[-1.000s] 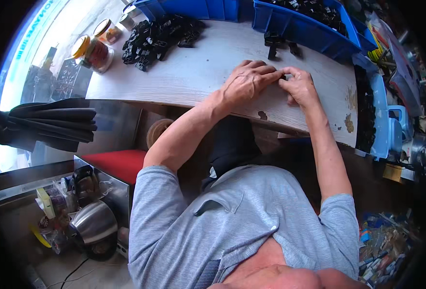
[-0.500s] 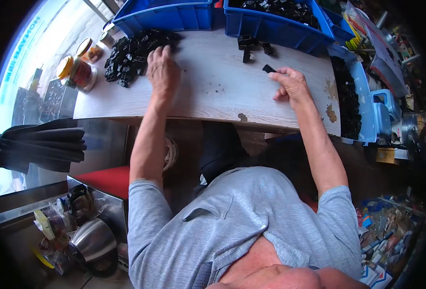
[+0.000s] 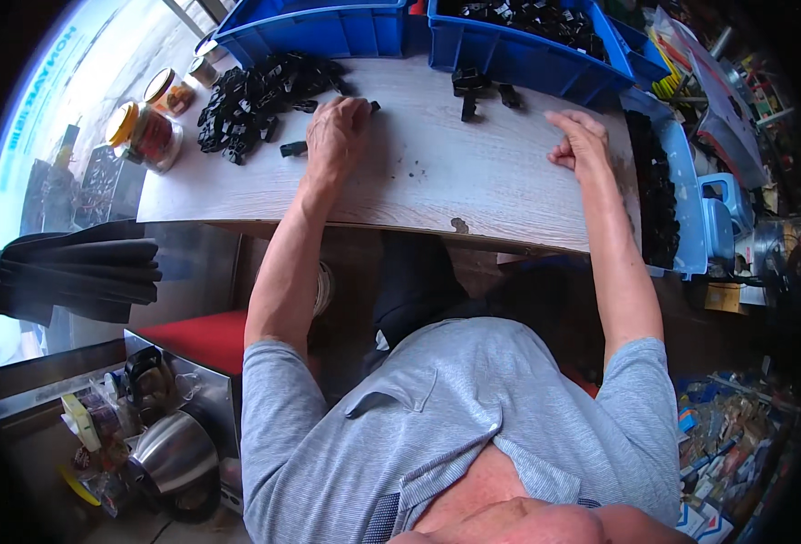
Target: Assembling small black plastic components on a workbench by taking them from bins and joining them together.
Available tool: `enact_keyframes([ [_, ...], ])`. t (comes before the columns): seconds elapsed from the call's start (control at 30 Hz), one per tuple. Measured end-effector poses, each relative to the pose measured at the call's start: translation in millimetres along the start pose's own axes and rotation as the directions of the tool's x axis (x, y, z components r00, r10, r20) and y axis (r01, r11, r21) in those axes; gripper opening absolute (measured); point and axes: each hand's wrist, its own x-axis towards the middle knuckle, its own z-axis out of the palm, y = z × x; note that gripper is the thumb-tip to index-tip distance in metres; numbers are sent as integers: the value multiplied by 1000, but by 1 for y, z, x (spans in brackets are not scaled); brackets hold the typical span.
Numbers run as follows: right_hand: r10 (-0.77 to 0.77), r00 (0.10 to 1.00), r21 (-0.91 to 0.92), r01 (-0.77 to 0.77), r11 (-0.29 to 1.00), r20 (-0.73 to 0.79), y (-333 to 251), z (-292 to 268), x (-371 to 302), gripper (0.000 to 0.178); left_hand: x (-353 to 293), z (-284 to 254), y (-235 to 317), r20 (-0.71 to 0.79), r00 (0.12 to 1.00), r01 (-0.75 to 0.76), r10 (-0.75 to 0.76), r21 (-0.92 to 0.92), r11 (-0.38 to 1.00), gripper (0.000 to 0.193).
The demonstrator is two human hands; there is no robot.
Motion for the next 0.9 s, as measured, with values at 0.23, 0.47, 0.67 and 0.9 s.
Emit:
enact_keyframes([
  [0.23,-36,999,-346,36,938,6,-6,49,8,50,-8,-6,8,-25,997,70,-70,-5,998,22],
  [0.47,-179,984,-484,167,859,23,-8,67,9,50,-15,-1,28,59,993,-102,98,71,992,30],
  [0.67,-91,994,-401,107,910,59,-3,51,5,41,-20,14,70,-40,999,10,-26,-369,929,29],
  [0.9,43,918,-402,131,906,395,1,44,-45,32,-8,41,115,11,970,-213,242,-433,876,27],
])
